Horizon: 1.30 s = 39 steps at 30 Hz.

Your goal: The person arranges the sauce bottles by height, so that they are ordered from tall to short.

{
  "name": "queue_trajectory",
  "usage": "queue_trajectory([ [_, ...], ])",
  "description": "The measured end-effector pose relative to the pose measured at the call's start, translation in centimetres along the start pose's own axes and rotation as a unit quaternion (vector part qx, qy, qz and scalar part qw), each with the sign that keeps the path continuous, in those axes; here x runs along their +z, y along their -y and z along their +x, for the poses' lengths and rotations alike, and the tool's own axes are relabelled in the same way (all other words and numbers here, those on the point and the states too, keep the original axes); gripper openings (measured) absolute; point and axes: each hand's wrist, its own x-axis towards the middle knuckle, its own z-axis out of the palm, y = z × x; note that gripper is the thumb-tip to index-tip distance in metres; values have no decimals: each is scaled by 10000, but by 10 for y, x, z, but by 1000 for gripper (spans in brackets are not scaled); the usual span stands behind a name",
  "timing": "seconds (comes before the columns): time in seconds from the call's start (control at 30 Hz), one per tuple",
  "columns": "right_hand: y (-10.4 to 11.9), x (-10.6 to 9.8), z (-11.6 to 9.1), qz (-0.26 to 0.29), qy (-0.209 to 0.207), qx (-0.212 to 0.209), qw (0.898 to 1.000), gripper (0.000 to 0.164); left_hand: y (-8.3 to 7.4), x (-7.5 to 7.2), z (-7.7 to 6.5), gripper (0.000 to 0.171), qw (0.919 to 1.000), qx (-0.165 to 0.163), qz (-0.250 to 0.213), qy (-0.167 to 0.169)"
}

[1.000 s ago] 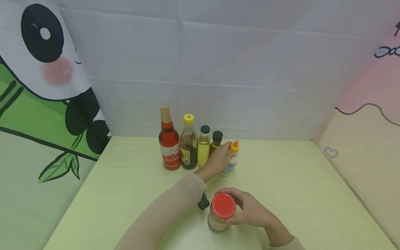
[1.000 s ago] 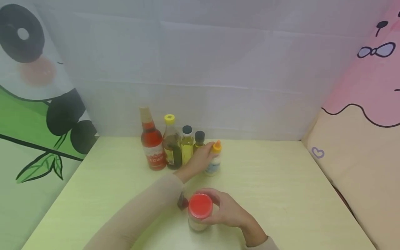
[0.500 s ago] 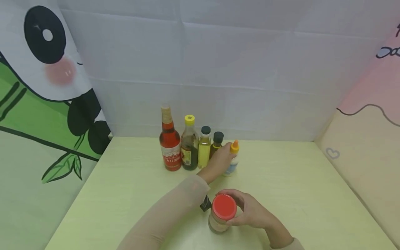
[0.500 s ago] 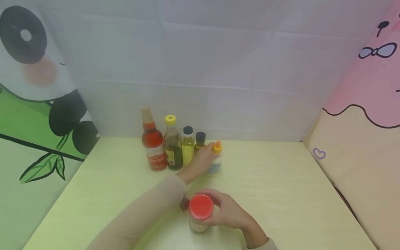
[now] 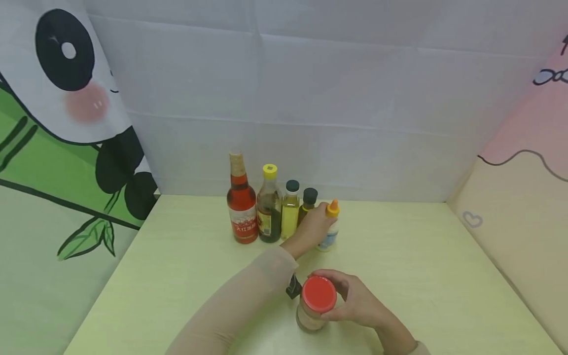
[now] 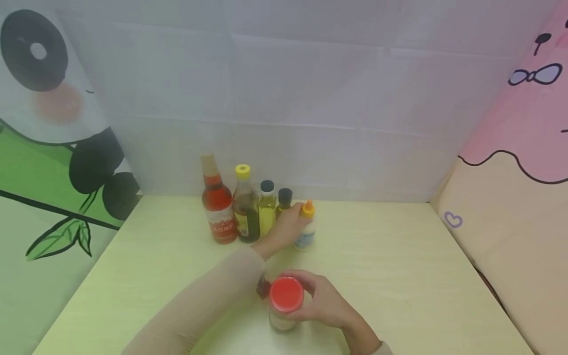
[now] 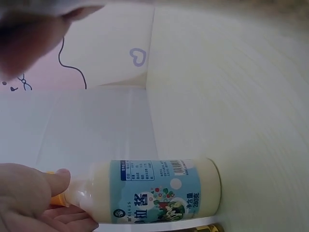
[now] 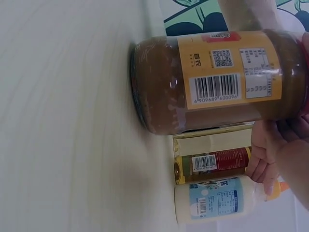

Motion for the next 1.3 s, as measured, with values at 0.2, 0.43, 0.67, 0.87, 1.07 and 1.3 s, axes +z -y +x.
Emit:
queue_trajectory([
  [0.2, 2, 1, 0, -39, -250, 173, 9995, 65, -1, -2, 1, 40, 9998, -122, -106, 88],
  [0.43, 1, 1, -1, -66, -361, 151, 9992, 66, 2, 1, 5, 40, 9999, -12, -131, 98],
  [0.67, 1, 1, -2, -91, -475, 153, 9987, 66, 3, 2, 7, 43, 9998, -124, -25, 182],
  [0.87, 3, -2, -4, -181, -697, 198, 9972, 66, 3, 3, 6, 42, 9999, -76, -4, 140],
  [1.07, 10, -11, -5, -398, -1272, 543, 9896, 70, 1, 4, 5, 44, 9997, -220, -14, 118],
  [1.3, 19, -24, -5, -581, -1836, 1009, 9761, 72, -1, 3, 5, 43, 9994, -332, -3, 132],
])
